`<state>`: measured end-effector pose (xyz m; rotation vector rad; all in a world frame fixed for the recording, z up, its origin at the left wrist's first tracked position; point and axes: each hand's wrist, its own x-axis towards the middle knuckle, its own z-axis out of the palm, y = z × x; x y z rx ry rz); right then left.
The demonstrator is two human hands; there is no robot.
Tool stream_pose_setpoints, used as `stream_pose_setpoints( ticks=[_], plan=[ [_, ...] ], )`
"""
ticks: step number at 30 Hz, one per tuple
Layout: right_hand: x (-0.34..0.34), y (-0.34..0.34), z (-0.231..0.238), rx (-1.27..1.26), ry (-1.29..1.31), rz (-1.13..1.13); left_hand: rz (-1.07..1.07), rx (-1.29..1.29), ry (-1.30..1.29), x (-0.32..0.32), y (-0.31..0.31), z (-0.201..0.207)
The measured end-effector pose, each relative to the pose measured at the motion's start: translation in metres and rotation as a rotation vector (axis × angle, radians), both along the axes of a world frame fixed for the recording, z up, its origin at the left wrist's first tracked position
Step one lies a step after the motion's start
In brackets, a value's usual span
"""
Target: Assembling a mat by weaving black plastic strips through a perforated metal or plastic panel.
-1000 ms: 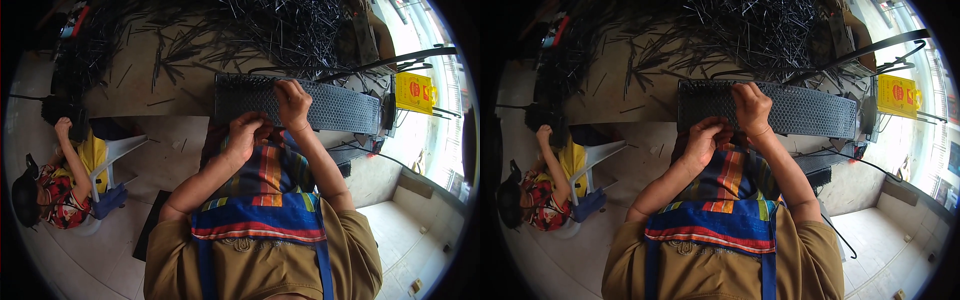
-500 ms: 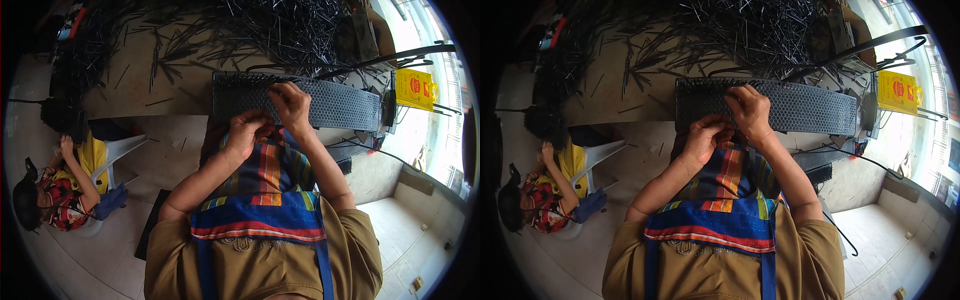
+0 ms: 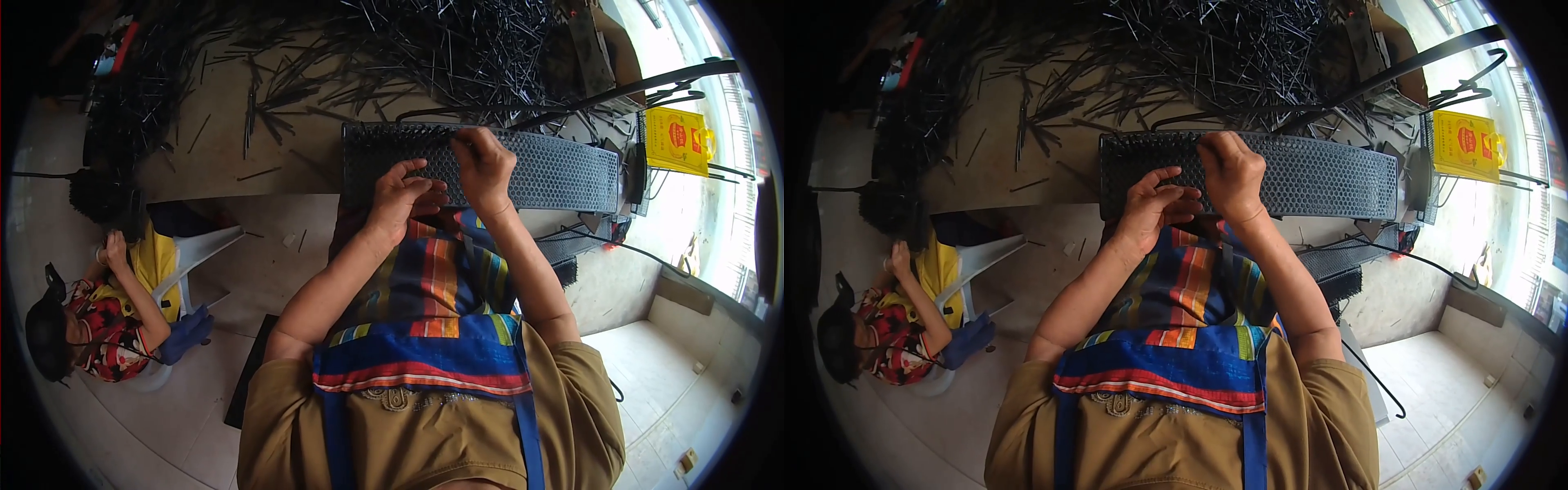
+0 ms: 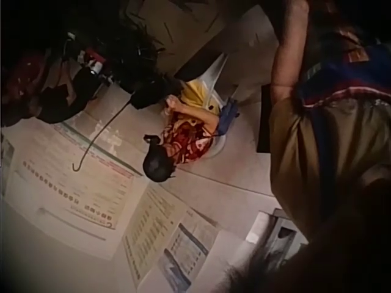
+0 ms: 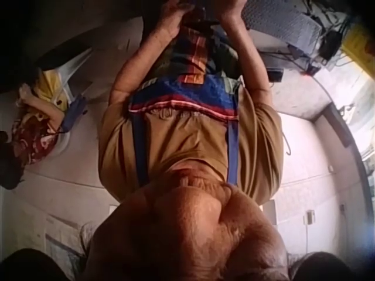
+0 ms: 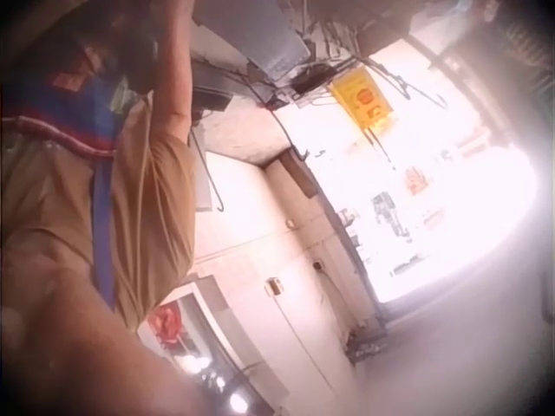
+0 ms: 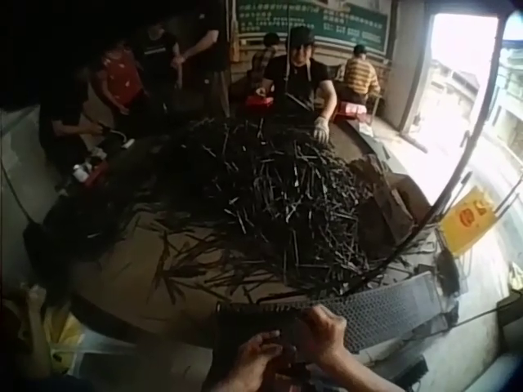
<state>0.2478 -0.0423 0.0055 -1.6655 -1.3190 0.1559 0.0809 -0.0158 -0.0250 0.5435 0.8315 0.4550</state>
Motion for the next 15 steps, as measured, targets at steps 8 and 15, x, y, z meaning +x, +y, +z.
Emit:
stream_pose_setpoints(
  ticks=[8, 15],
  plan=[
    [-0.002, 0.001, 0.008, -0.036, -0.070, 0.015, 0.034, -0.063, 0.074, 0.006, -0.004, 0.012],
    [-0.012, -0.024, -0.008, -0.022, -0.246, 0.064, 0.034, 0.007, 0.016, 0.000, -0.016, -0.004]
  ],
)
